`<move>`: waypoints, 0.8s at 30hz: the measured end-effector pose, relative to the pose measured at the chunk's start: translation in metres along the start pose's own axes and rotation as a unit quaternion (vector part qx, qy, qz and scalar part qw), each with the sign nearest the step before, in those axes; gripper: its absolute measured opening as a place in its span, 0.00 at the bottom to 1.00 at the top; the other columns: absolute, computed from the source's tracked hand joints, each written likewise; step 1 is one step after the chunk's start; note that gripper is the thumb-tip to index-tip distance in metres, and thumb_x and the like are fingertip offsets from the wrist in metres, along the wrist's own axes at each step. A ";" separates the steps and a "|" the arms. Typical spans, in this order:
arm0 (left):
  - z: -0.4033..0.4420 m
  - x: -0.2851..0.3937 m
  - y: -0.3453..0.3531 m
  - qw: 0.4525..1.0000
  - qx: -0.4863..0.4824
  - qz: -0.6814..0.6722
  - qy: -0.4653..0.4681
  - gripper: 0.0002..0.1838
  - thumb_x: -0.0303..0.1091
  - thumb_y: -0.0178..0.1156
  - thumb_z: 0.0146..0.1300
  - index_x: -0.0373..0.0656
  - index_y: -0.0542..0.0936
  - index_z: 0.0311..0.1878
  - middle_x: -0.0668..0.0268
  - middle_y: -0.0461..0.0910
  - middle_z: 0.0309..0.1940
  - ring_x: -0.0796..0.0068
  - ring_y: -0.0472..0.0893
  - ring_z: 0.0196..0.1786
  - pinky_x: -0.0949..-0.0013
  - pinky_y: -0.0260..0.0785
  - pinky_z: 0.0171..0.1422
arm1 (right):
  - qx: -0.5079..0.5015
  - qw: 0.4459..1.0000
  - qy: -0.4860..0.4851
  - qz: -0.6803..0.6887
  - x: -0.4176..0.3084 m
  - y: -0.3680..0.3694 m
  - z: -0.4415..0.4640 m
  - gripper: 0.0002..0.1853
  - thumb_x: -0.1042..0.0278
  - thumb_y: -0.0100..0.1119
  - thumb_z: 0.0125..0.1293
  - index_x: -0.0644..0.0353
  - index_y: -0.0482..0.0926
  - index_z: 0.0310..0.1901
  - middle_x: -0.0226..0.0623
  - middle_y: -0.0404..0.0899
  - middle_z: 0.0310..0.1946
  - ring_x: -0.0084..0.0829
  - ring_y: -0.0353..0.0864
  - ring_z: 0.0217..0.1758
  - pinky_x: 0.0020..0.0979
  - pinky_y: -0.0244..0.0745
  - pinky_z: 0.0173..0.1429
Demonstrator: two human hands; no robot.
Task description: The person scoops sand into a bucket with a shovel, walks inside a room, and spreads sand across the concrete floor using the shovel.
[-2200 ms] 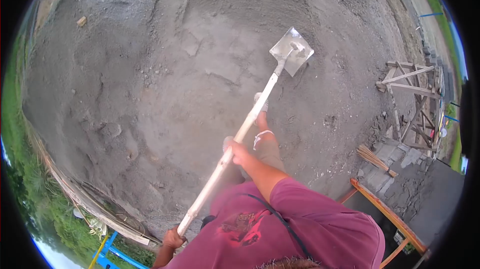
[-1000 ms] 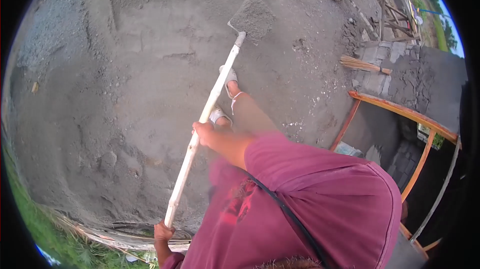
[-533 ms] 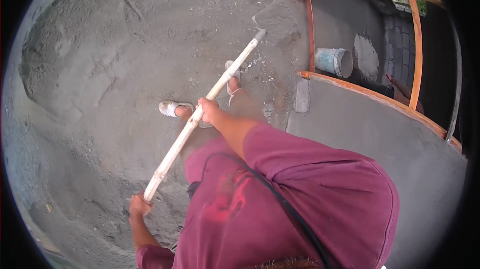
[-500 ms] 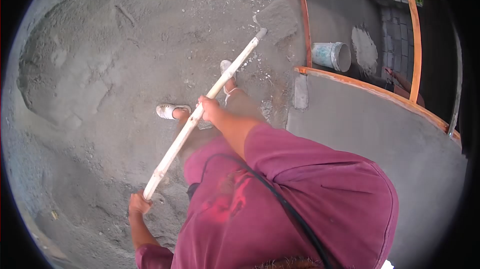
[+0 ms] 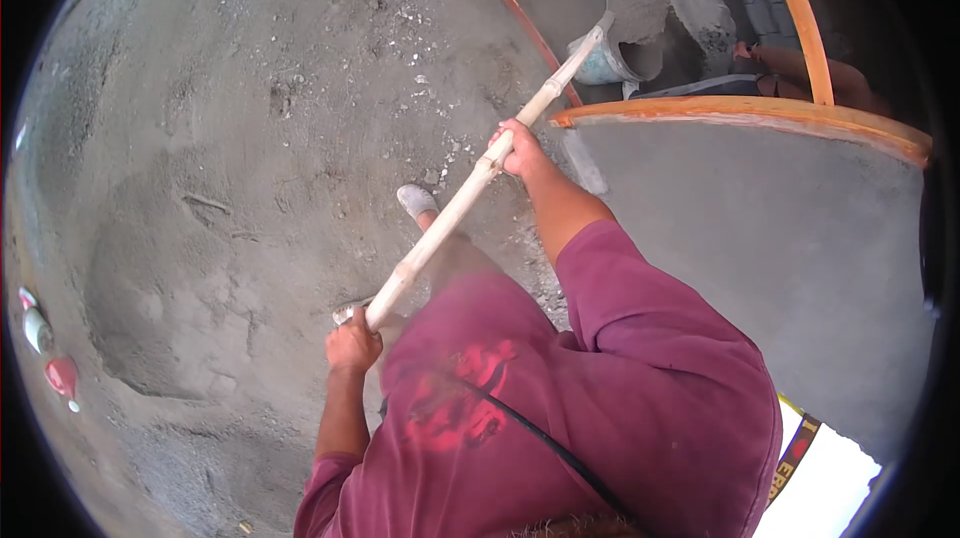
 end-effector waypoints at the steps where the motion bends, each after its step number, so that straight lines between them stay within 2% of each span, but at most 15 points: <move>1: 0.011 0.013 -0.015 0.998 0.050 0.044 0.021 0.12 0.37 0.63 0.56 0.48 0.74 0.42 0.56 0.85 0.33 0.50 0.86 0.36 0.49 0.78 0.42 | -0.035 0.999 -0.010 0.023 -0.023 0.014 0.000 0.09 0.70 0.63 0.59 0.56 0.70 0.29 0.34 0.71 0.24 0.34 0.74 0.28 0.40 0.77 0.40; 4: 0.030 0.048 -0.064 0.981 0.160 0.089 0.069 0.11 0.36 0.62 0.56 0.48 0.74 0.42 0.60 0.82 0.28 0.56 0.85 0.31 0.52 0.78 0.38 | -0.084 0.992 -0.027 0.087 -0.072 0.028 -0.005 0.10 0.68 0.63 0.57 0.55 0.70 0.28 0.34 0.70 0.23 0.35 0.74 0.27 0.40 0.76 0.40; 5: 0.034 0.059 -0.078 0.967 0.215 0.085 0.105 0.08 0.33 0.59 0.60 0.46 0.73 0.41 0.62 0.79 0.28 0.57 0.84 0.30 0.56 0.78 0.37 | -0.096 0.989 -0.027 0.107 -0.080 0.036 -0.005 0.10 0.67 0.63 0.56 0.55 0.70 0.28 0.33 0.70 0.23 0.35 0.73 0.27 0.40 0.75 0.40; 8: 0.045 0.083 -0.102 0.962 0.211 0.127 0.117 0.05 0.32 0.55 0.63 0.47 0.74 0.41 0.65 0.80 0.31 0.62 0.84 0.34 0.58 0.77 0.37 | -0.049 0.991 -0.051 0.112 -0.092 0.025 -0.002 0.09 0.68 0.61 0.55 0.55 0.69 0.26 0.33 0.69 0.22 0.35 0.72 0.26 0.40 0.75 0.40; 11: 0.040 0.091 -0.112 0.948 0.254 0.146 0.126 0.05 0.32 0.54 0.65 0.47 0.74 0.42 0.67 0.79 0.32 0.64 0.84 0.36 0.60 0.77 0.38 | -0.014 0.995 -0.074 0.067 -0.101 0.007 0.003 0.09 0.69 0.60 0.55 0.54 0.68 0.25 0.33 0.68 0.21 0.35 0.71 0.25 0.40 0.75 0.40; 14: 0.020 0.074 -0.130 0.934 0.305 0.134 0.128 0.06 0.32 0.54 0.65 0.48 0.75 0.44 0.67 0.78 0.32 0.64 0.83 0.35 0.61 0.76 0.37 | -0.024 0.995 -0.046 0.090 -0.084 0.013 -0.009 0.09 0.70 0.59 0.57 0.54 0.68 0.25 0.32 0.69 0.20 0.33 0.72 0.24 0.40 0.76 0.40; 17: 0.003 0.013 -0.106 0.950 0.285 0.094 0.082 0.09 0.32 0.57 0.62 0.49 0.76 0.45 0.66 0.79 0.32 0.62 0.83 0.35 0.58 0.76 0.39 | -0.110 0.987 -0.056 0.100 -0.038 0.041 -0.043 0.09 0.71 0.59 0.58 0.55 0.68 0.25 0.31 0.70 0.22 0.32 0.72 0.26 0.41 0.76 0.42; 18: -0.008 -0.013 -0.091 0.964 0.249 0.068 0.069 0.09 0.32 0.59 0.61 0.49 0.76 0.45 0.65 0.80 0.33 0.60 0.84 0.37 0.57 0.77 0.41 | -0.132 0.985 -0.062 0.095 -0.016 0.054 -0.066 0.09 0.71 0.59 0.58 0.55 0.68 0.25 0.31 0.71 0.22 0.32 0.72 0.26 0.41 0.76 0.43; 19: -0.028 -0.045 -0.071 0.974 0.216 0.039 0.051 0.11 0.33 0.60 0.59 0.49 0.76 0.45 0.64 0.81 0.34 0.58 0.84 0.38 0.55 0.77 0.42 | -0.105 0.988 -0.063 0.092 0.013 0.068 -0.102 0.09 0.69 0.60 0.58 0.55 0.68 0.26 0.34 0.70 0.22 0.34 0.72 0.27 0.41 0.75 0.42; 22: -0.111 -0.142 0.003 0.995 0.078 -0.049 -0.042 0.16 0.35 0.64 0.54 0.49 0.76 0.46 0.60 0.84 0.40 0.51 0.85 0.43 0.50 0.77 0.48 | -0.197 0.978 -0.006 0.062 0.113 0.096 -0.159 0.10 0.66 0.60 0.59 0.54 0.69 0.27 0.32 0.70 0.22 0.33 0.72 0.27 0.40 0.74 0.42; 24: -0.176 -0.197 0.063 0.993 0.028 -0.095 -0.057 0.17 0.38 0.65 0.54 0.50 0.75 0.47 0.59 0.85 0.42 0.50 0.85 0.44 0.49 0.76 0.49 | -0.233 0.971 0.026 0.047 0.187 0.115 -0.188 0.11 0.64 0.60 0.61 0.52 0.68 0.26 0.29 0.69 0.21 0.31 0.71 0.26 0.38 0.74 0.41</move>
Point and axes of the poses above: each hand's wrist, its own z-axis towards the middle knuckle, its own y-axis out of the palm, x = y × z, the point moved 9 cm from there along z, towards the middle knuckle
